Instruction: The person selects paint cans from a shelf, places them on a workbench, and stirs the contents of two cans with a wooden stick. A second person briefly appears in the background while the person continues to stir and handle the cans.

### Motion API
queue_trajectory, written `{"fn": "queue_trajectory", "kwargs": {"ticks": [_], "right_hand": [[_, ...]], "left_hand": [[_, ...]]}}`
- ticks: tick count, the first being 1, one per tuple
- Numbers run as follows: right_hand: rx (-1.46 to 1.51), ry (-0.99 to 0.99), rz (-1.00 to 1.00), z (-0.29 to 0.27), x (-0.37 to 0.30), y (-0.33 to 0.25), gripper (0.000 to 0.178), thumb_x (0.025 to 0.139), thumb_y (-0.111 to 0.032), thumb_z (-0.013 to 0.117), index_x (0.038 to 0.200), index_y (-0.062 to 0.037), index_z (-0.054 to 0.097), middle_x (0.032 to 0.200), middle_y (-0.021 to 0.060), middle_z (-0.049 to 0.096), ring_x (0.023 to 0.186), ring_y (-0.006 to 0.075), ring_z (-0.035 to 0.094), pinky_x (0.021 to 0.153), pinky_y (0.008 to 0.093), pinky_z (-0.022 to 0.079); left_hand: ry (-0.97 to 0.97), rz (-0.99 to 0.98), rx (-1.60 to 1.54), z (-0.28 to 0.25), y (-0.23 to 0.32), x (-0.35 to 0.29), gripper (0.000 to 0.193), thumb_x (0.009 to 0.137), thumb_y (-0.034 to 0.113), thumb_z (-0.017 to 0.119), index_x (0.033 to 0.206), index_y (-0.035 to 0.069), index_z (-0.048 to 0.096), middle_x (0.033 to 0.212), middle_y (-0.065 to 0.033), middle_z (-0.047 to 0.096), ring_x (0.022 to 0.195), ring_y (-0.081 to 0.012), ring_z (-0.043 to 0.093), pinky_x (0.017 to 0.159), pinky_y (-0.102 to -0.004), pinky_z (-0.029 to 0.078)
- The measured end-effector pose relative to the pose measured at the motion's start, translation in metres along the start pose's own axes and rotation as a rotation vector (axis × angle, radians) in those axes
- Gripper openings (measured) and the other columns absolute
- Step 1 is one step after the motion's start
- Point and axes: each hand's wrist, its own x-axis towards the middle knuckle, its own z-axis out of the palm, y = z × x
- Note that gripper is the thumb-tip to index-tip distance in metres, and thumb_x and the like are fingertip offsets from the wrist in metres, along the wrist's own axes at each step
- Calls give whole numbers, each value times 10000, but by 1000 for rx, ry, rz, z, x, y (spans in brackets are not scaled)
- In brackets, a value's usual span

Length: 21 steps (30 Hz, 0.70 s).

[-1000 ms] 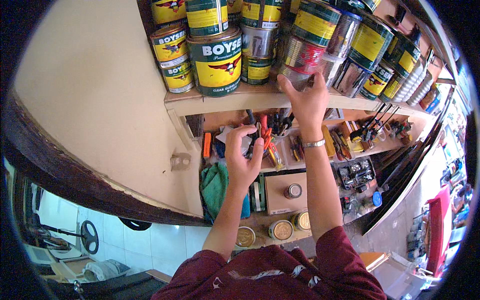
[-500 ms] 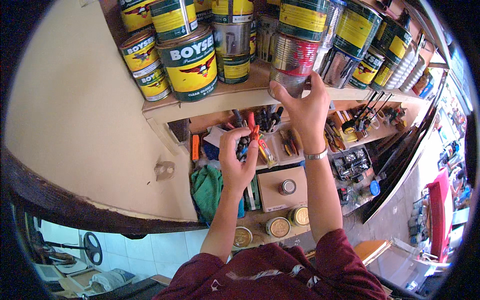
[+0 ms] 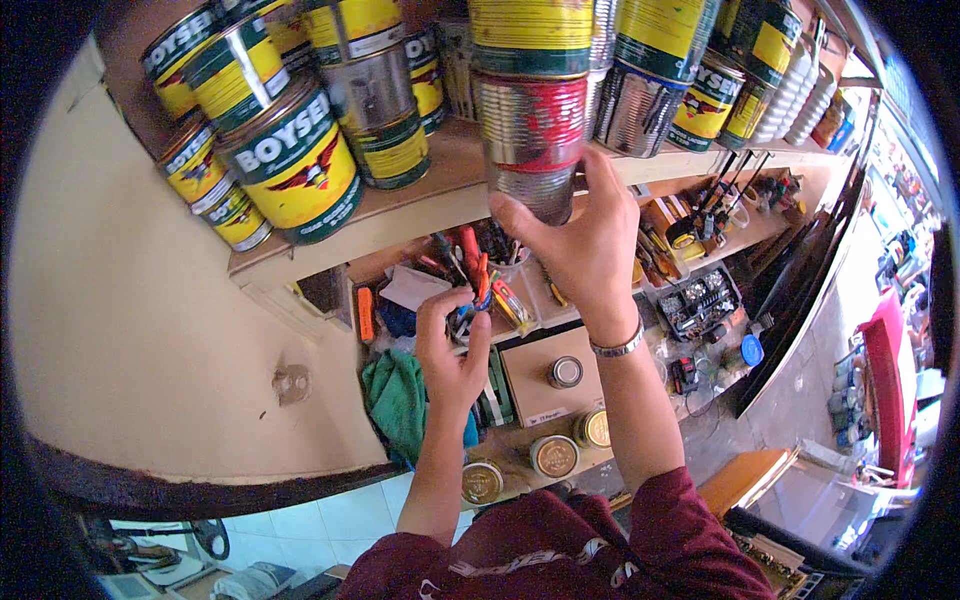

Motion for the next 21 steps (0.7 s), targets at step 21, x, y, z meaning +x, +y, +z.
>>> {"fn": "queue_trajectory", "kwargs": {"ticks": [21], "right_hand": [[173,-56,38,-14,6,-3,503,806,-162,891,1199,11,629,1089,81,728,988,164,680,908,321,541]], "left_hand": [[-169,-201,65,-7,-26,-81,270,902,176,730,1105,28,629,1131,-163,688,1080,-348,633,986,-445,479]]}}
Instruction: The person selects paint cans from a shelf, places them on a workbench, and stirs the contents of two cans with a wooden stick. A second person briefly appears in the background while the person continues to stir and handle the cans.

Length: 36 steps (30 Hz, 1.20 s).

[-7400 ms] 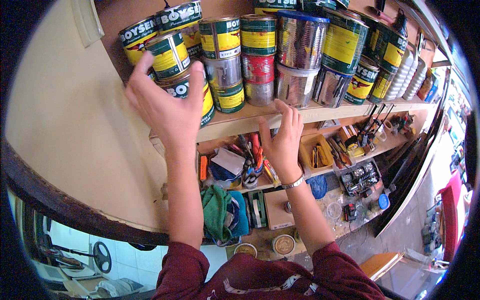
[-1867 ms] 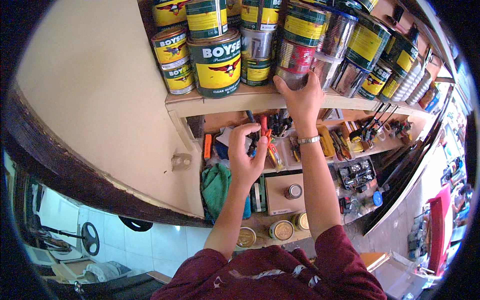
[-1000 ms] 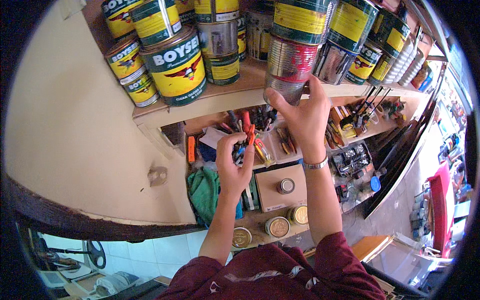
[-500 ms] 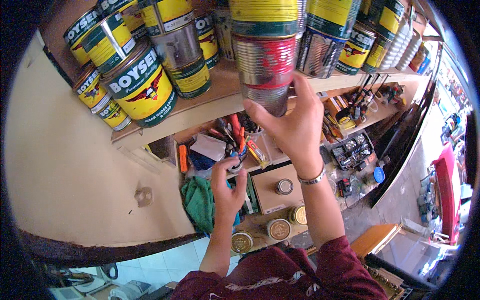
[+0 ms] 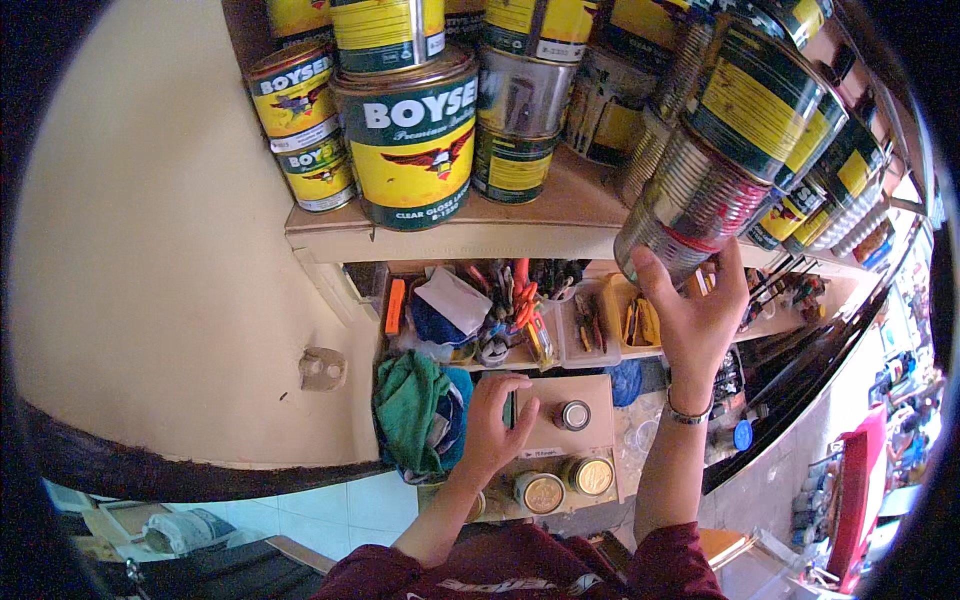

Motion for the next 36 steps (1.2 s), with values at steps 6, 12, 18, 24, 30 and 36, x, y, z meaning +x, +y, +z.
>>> {"fn": "queue_trajectory", "kwargs": {"ticks": [6,12,18,24,30,36], "right_hand": [[-40,64,-53,2,8,-7,480,723,-274,925,1031,-13,665,936,87,747,836,185,679,804,336,525],[-69,39,-56,15,11,-18,497,719,-250,935,1051,-1,661,974,92,739,884,179,672,830,352,529],[-94,47,-81,51,14,-5,552,724,-284,929,1094,10,643,973,138,714,887,260,677,834,383,531],[-116,82,-119,69,23,2,638,702,-332,924,1148,0,611,1042,196,690,977,403,663,870,486,513],[-133,84,-30,72,21,-3,798,706,-418,922,1262,17,549,1156,234,657,1077,434,630,928,494,503],[-301,187,-84,75,19,-9,783,676,-386,939,1211,39,558,1232,238,573,1082,430,610,875,491,519]], "left_hand": [[28,11,5,-8,-10,-8,259,906,176,713,1107,33,634,1117,-168,684,1042,-374,627,940,-466,479],[5,-41,8,-16,-19,-12,248,907,184,723,1090,38,641,1125,-163,689,1073,-351,634,982,-451,475],[24,-19,33,-30,-20,-16,260,897,155,730,1107,36,633,1119,-159,685,1060,-366,633,966,-461,472],[54,-28,11,-40,-26,-19,239,887,148,742,1075,36,647,1092,-166,690,1039,-368,635,935,-459,486],[42,-30,86,-45,-34,-26,264,914,237,728,1072,40,650,1069,-164,685,1021,-371,633,917,-459,481],[12,-25,109,-46,-33,-27,271,877,197,757,1073,31,674,1082,-157,696,1040,-339,650,975,-431,483]]}}
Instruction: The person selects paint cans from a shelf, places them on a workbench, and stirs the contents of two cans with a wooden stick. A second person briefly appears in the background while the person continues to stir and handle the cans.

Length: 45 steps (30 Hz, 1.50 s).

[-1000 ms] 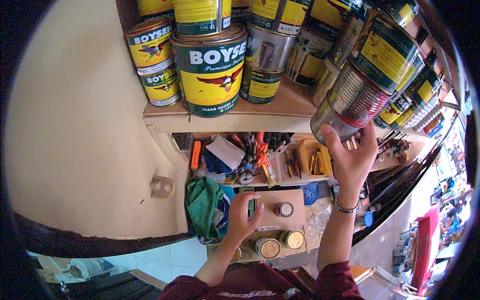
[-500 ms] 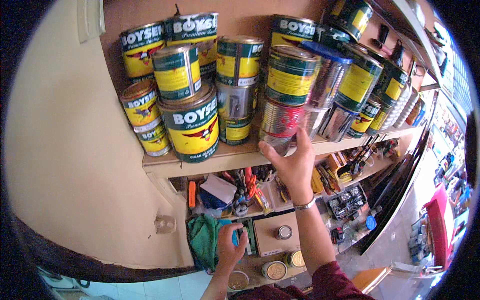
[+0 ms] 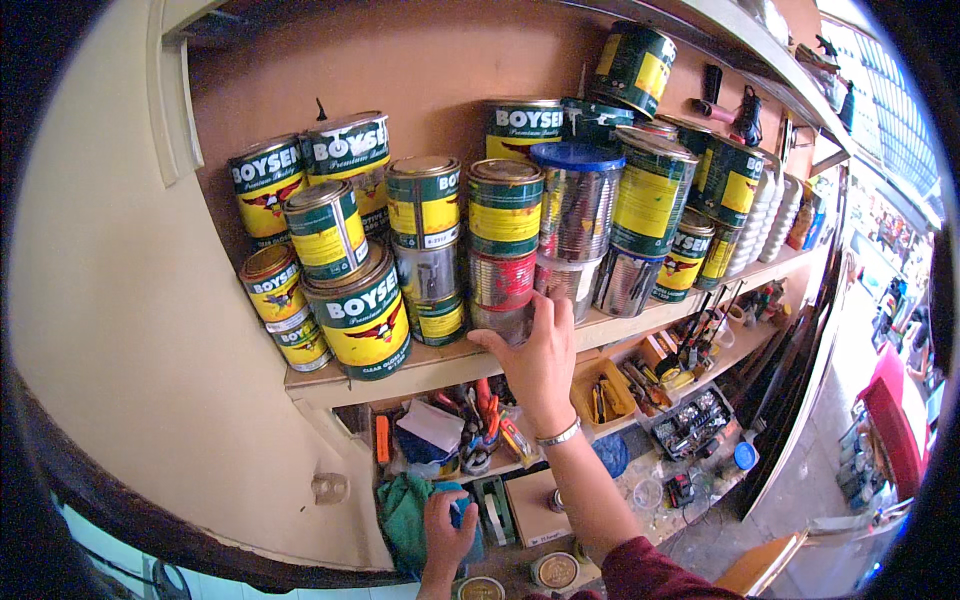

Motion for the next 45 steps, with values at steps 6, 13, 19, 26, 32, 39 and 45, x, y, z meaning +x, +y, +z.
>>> {"fn": "queue_trajectory", "kwargs": {"ticks": [6,13,19,26,32,39,45], "right_hand": [[55,-43,9,5,5,-3,718,744,-368,879,1230,30,529,1105,214,606,1020,412,632,840,473,529],[94,-124,52,-28,10,-6,642,774,-394,873,1179,4,573,1030,195,631,957,410,656,799,459,544],[249,78,-289,-92,170,-41,386,958,-353,750,954,11,623,816,123,700,739,224,669,709,349,530],[-658,-694,-405,-32,323,-35,1115,759,-948,488,1518,-130,496,1518,333,440,1374,506,484,1166,532,391],[-505,-677,-342,1,348,-20,1251,636,-965,595,1488,-51,532,1530,340,439,1397,445,494,1174,494,405],[-102,-471,-351,-15,393,-25,1016,675,-783,779,1216,70,678,1166,275,719,1127,329,694,978,402,540],[-232,-443,-565,-22,425,-42,646,856,-640,675,1378,-261,640,1343,141,667,1287,337,599,1111,425,460]], "left_hand": [[-41,-68,-2,0,13,-1,265,885,215,753,1071,40,682,1065,-164,689,1043,-348,647,972,-443,484],[-70,37,37,5,23,-5,298,910,283,735,1077,45,672,1061,-173,687,1014,-390,629,892,-482,485],[-58,-41,79,-7,0,-44,319,913,305,753,1085,47,678,1050,-169,694,1019,-371,654,918,-456,506],[-161,-55,69,9,-14,-75,326,907,326,743,1098,69,686,1021,-161,702,980,-386,661,877,-477,511],[-249,-179,50,2,-21,-107,361,912,350,735,1117,58,683,1034,-167,704,1001,-380,675,873,-471,532],[-259,-200,22,0,-28,-118,359,902,345,749,1098,52,682,1023,-172,702,969,-388,681,841,-473,541],[-259,-149,87,-1,-34,-116,342,898,325,754,1087,51,674,1014,-174,698,967,-381,681,832,-472,540]]}}
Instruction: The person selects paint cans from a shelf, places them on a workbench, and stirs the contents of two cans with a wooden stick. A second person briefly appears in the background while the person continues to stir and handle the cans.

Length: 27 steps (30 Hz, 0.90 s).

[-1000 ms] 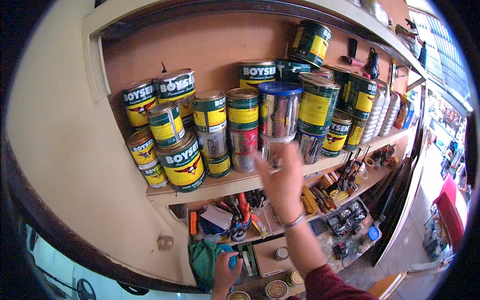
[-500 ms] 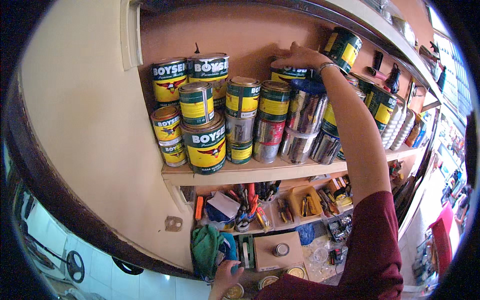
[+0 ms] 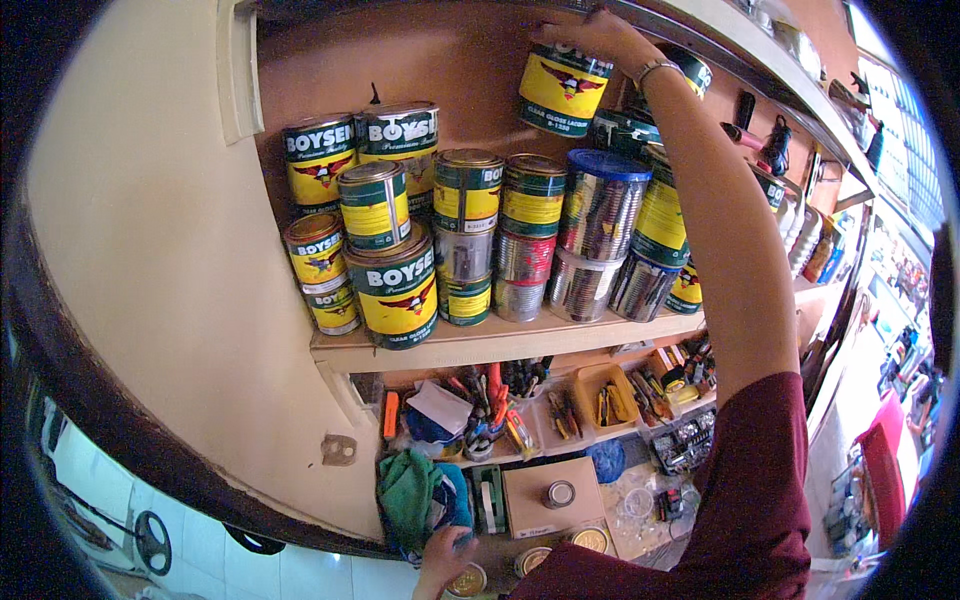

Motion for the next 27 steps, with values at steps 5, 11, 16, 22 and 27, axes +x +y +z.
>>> {"fn": "queue_trajectory", "kwargs": {"ticks": [5,11,16,22,27], "right_hand": [[168,-40,85,-13,-21,-38,658,898,-564,686,1479,-279,569,1418,93,645,1327,316,570,1154,395,418],[45,68,40,16,-22,-26,912,786,-848,609,1306,-103,685,1221,300,688,1185,425,665,1044,461,528],[-100,-33,325,44,-38,-19,1188,678,-873,686,1416,47,547,1460,238,573,1329,420,573,1106,514,468],[-133,-230,369,58,-57,-40,1248,591,-864,762,1490,-36,507,1512,188,547,1420,401,494,1169,705,265],[-146,-229,335,57,-69,-48,1300,573,-907,732,1454,21,499,1441,288,567,1350,459,544,1128,597,412]], "left_hand": [[24,-27,-17,-7,0,-3,333,899,310,758,1098,58,670,1014,-164,697,961,-367,684,836,-466,542],[11,-65,-15,-6,-2,-4,334,900,316,755,1102,62,676,1021,-164,698,949,-351,689,842,-458,543],[-3,-25,-3,-2,-2,-3,339,892,326,759,1097,65,688,1006,-163,700,943,-345,691,839,-459,542],[-52,-91,46,-5,0,-7,354,907,329,757,1144,80,673,1067,-176,699,996,-342,686,876,-477,536],[-117,-227,-27,-9,10,-13,376,936,324,727,1244,128,639,1169,-184,674,1104,-366,652,950,-490,510]]}}
